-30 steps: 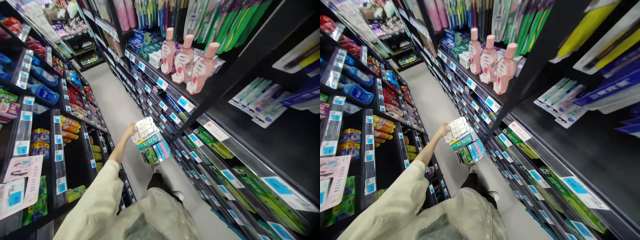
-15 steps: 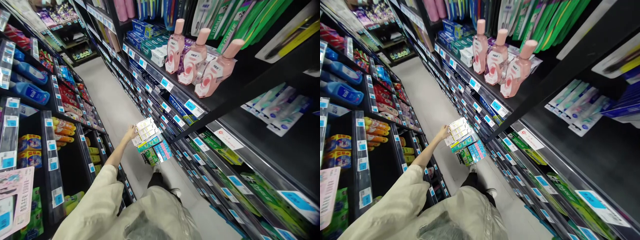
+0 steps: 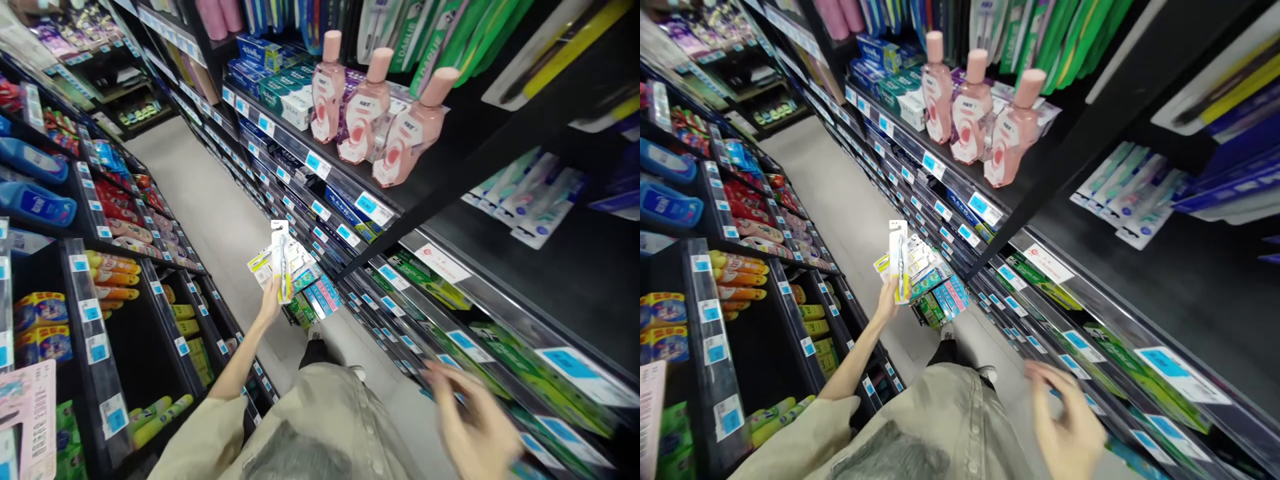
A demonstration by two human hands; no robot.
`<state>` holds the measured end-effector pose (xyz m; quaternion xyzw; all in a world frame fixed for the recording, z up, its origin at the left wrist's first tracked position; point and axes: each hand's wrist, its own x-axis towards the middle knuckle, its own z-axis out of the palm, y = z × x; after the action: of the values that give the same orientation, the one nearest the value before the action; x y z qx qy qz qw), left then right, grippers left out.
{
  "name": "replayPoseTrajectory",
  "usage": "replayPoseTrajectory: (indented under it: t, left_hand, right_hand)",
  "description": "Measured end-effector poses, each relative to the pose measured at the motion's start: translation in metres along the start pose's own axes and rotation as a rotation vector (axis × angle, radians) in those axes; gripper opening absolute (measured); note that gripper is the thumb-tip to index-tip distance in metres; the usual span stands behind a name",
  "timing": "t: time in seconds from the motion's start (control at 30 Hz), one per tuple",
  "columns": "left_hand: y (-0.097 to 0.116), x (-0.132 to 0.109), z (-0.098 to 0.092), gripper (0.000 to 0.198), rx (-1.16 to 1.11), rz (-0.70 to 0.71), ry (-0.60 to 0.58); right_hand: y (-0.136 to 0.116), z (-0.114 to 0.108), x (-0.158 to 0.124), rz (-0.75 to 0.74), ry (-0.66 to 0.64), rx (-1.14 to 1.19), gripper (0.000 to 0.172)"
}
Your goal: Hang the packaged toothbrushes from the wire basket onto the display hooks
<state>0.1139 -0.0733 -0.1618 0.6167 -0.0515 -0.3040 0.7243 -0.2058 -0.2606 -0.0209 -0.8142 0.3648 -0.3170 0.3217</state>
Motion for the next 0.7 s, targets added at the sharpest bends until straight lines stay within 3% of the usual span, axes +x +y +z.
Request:
replayPoseTrajectory:
  t: [0.17,0.23,0.33,0.5,0.6,0.7]
  left_hand:
    - [0.019,-0.055,0.085,0.053,-0.29,-0.094,-0.104]
    - [0.024,-0.068,0.107,0.051,-0.314,-0.128,-0.177]
    - [0.026,-0.077,0.129,0.051,-0.301,-0.177,-0.271]
    - [0.026,-0.082,0.145,0.051,-0.237,-0.177,-0.35]
    - [0.027,-0.096,0.153,0.044,-0.094,-0.166,-0.428]
    - [0.023,-0.118,0.163,0.042,0.183,-0.209,-0.555]
  right_hand:
    - [-0.02,0.071,0.003,-0.166,-0.329,0.206,0.016]
    - [-0.028,0.082,0.005,-0.182,-0.397,0.245,0.019]
    - [-0.029,0.08,0.005,-0.166,-0.463,0.278,0.021]
    - [-0.013,0.063,0.001,-0.111,-0.382,0.287,0.018]
    - [-0.005,0.046,-0.001,-0.032,-0.22,0.314,0.018]
    - [0.001,0.025,-0.001,0.036,-0.026,0.415,0.03]
